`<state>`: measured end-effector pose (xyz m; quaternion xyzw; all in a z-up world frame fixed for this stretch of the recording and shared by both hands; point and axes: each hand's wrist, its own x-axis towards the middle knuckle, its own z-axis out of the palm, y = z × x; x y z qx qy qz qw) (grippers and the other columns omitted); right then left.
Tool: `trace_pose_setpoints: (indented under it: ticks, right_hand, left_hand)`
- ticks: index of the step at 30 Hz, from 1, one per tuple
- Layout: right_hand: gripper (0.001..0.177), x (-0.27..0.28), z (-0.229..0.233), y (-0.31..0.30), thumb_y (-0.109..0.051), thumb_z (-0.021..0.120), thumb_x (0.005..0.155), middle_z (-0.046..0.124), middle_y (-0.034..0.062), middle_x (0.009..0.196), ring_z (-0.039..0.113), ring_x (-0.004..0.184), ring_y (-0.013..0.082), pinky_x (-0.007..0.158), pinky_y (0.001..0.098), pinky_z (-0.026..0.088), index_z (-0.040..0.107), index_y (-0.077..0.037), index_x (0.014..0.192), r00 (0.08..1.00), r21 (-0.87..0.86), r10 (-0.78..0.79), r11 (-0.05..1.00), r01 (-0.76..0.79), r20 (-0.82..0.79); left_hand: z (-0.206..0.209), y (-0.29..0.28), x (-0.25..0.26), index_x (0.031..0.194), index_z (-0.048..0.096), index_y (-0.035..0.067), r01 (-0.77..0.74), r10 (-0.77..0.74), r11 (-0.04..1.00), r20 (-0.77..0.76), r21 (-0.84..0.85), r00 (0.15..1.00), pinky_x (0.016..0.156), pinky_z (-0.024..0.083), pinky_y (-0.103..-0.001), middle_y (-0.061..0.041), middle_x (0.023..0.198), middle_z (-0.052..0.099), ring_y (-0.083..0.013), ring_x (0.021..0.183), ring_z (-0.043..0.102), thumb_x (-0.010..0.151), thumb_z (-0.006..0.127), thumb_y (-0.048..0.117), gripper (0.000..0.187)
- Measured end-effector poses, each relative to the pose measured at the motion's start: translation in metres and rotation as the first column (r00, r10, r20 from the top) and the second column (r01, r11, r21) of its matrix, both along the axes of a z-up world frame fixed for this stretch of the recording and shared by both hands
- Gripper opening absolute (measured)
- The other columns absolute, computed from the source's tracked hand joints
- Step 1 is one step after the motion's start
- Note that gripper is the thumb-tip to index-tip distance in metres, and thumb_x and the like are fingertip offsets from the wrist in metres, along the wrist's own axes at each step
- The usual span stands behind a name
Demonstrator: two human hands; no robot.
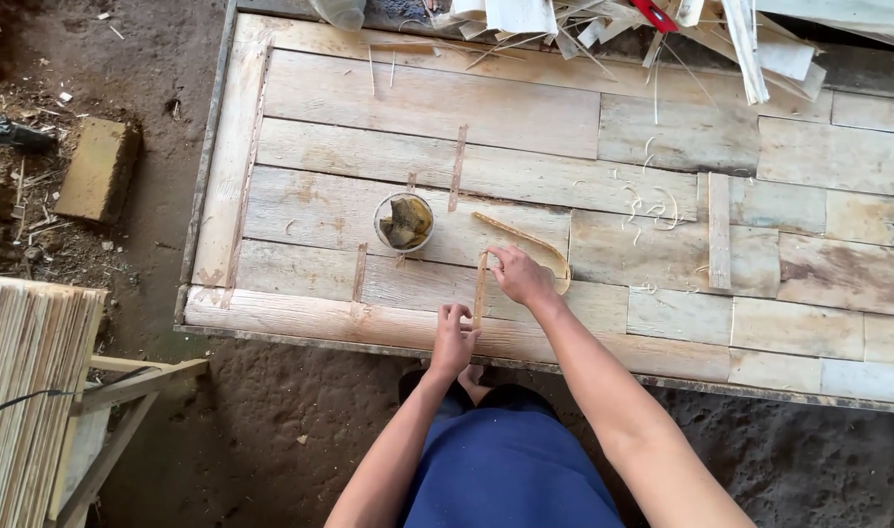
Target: The person repeatedly dips thin wooden strips into a small container of adhesive and places them onto a wooden workbench. They handle the strips one at a time, arranging them in a pattern on the surface.
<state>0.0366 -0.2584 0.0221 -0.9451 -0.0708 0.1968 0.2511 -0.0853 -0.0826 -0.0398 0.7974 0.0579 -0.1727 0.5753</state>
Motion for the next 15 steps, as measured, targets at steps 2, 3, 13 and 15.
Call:
trace_pose_setpoints:
  ticks: [2,3,13,15]
  right_hand:
    - [0.043,0.003,-0.027,-0.002,-0.025,0.064,0.094,0.064,0.0079,0.096,0.07,0.098,0.0319,0.088,0.0447,0.059,0.061,-0.024,0.137,1.0,-0.003,0.02,1.0,-0.02,0.02]
    - [0.044,0.004,-0.041,-0.004,-0.025,0.066,0.092,0.064,0.0078,0.094,0.071,0.096,0.0341,0.087,0.0472,0.059,0.062,-0.023,0.137,0.998,-0.008,0.039,0.999,-0.039,0.041]
    - [0.009,0.012,-0.071,0.002,-0.021,0.071,0.089,0.069,0.0081,0.088,0.072,0.091,0.0318,0.081,0.0448,0.06,0.074,-0.02,0.097,0.989,0.154,-0.146,0.978,0.142,0.016]
    - [0.009,0.014,-0.074,0.002,-0.026,0.071,0.089,0.069,0.0068,0.083,0.072,0.091,0.0325,0.08,0.0454,0.06,0.074,-0.019,0.093,0.982,0.14,-0.185,0.974,0.181,0.02]
  left_hand:
    - [-0.011,0.001,0.0,0.108,0.049,0.007,0.026,-0.027,0.999,0.013,0.022,1.0,0.09,0.063,-0.04,-0.014,0.122,0.041,-0.0395,0.104,0.072,0.089,0.072,-0.005,0.032]
    - [-0.017,0.0,-0.001,0.105,0.051,0.008,0.054,-0.055,0.998,0.028,0.043,0.998,0.091,0.063,-0.041,-0.013,0.124,0.042,-0.0386,0.106,0.071,0.089,0.07,-0.005,0.028]
    - [-0.018,0.004,-0.001,0.104,0.053,0.007,0.053,-0.052,0.998,-0.018,0.039,0.998,0.088,0.064,-0.042,-0.015,0.122,0.045,-0.0433,0.103,0.071,0.089,0.07,-0.004,0.025]
    - [-0.021,0.004,-0.001,0.102,0.053,0.006,0.036,-0.035,0.999,-0.019,0.033,0.999,0.087,0.064,-0.042,-0.015,0.12,0.045,-0.0432,0.1,0.072,0.089,0.071,-0.004,0.025]
